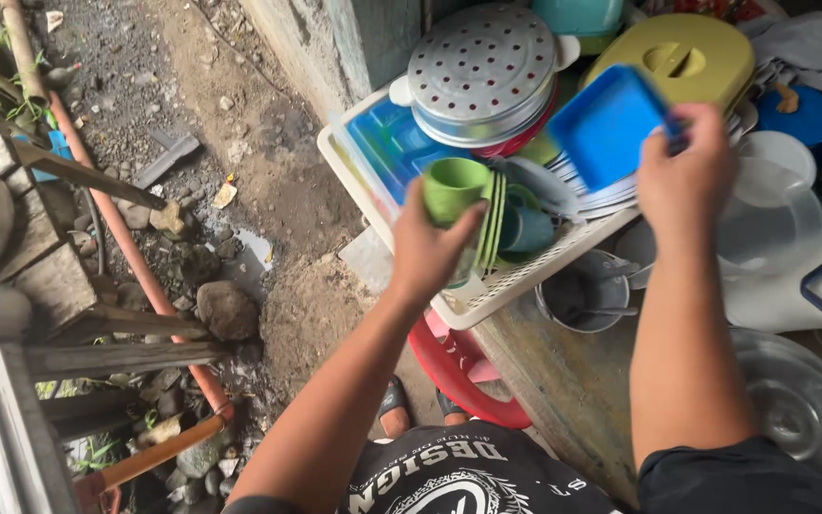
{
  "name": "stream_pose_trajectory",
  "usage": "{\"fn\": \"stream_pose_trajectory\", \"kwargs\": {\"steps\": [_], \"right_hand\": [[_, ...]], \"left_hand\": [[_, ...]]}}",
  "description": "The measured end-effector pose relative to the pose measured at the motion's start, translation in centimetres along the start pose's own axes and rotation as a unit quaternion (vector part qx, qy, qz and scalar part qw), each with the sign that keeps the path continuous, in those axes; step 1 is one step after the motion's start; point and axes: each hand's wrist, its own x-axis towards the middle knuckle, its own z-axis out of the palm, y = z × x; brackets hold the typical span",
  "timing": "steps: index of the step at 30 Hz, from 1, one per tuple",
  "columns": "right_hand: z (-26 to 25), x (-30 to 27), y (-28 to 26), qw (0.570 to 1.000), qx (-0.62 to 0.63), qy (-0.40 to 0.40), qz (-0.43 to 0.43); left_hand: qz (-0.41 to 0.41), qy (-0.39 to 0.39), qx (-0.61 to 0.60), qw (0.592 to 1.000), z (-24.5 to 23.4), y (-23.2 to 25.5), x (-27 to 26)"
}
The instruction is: Washing and organizing dishes, cups, and utensils in an outdoor kitchen area.
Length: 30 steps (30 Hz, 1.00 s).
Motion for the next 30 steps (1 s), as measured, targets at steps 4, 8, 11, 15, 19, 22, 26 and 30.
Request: {"fn": "stream_pose_trajectory", "kwargs": {"steps": [4, 8, 11, 15, 19, 22, 26, 30], "right_hand": [[-1.7, 0.7, 0.5, 0.995, 0.070, 0.073, -0.020], [-1.1, -0.2, 1.2, 0.996, 0.047, 0.076, -0.010], [-0.4, -0.6, 0.8, 0.997, 0.023, 0.075, -0.016], [-0.1, -0.2, 0.0, 0.996, 0.053, 0.072, -0.025], [-0.4, 0.7, -1.4, 0.993, 0.055, 0.076, -0.072], [-0.4, 0.7, -3.4, 0.990, 0.083, 0.065, -0.093], [1.4, -0.3, -5.2, 0.983, 0.081, 0.052, -0.154], [4.6, -1.9, -8.3, 0.965, 0.089, 0.005, -0.247]], "left_hand": [[0.084, -0.052, 0.133, 0.986, 4.5, -3.1, 0.3], [0.058, -0.101, 0.261, 0.958, 7.2, -3.5, -0.8], [0.011, -0.153, 0.399, 0.904, 8.8, -2.7, -1.2], [0.058, -0.142, 0.473, 0.868, 9.0, -1.8, -1.7], [0.140, -0.087, 0.414, 0.895, 6.7, -1.6, -2.6], [0.087, -0.139, 0.435, 0.885, 4.2, -3.4, -3.4], [0.044, -0.179, 0.469, 0.864, 2.8, -6.5, -4.5], [0.143, -0.086, 0.385, 0.908, 1.7, -6.5, -5.1]]}}
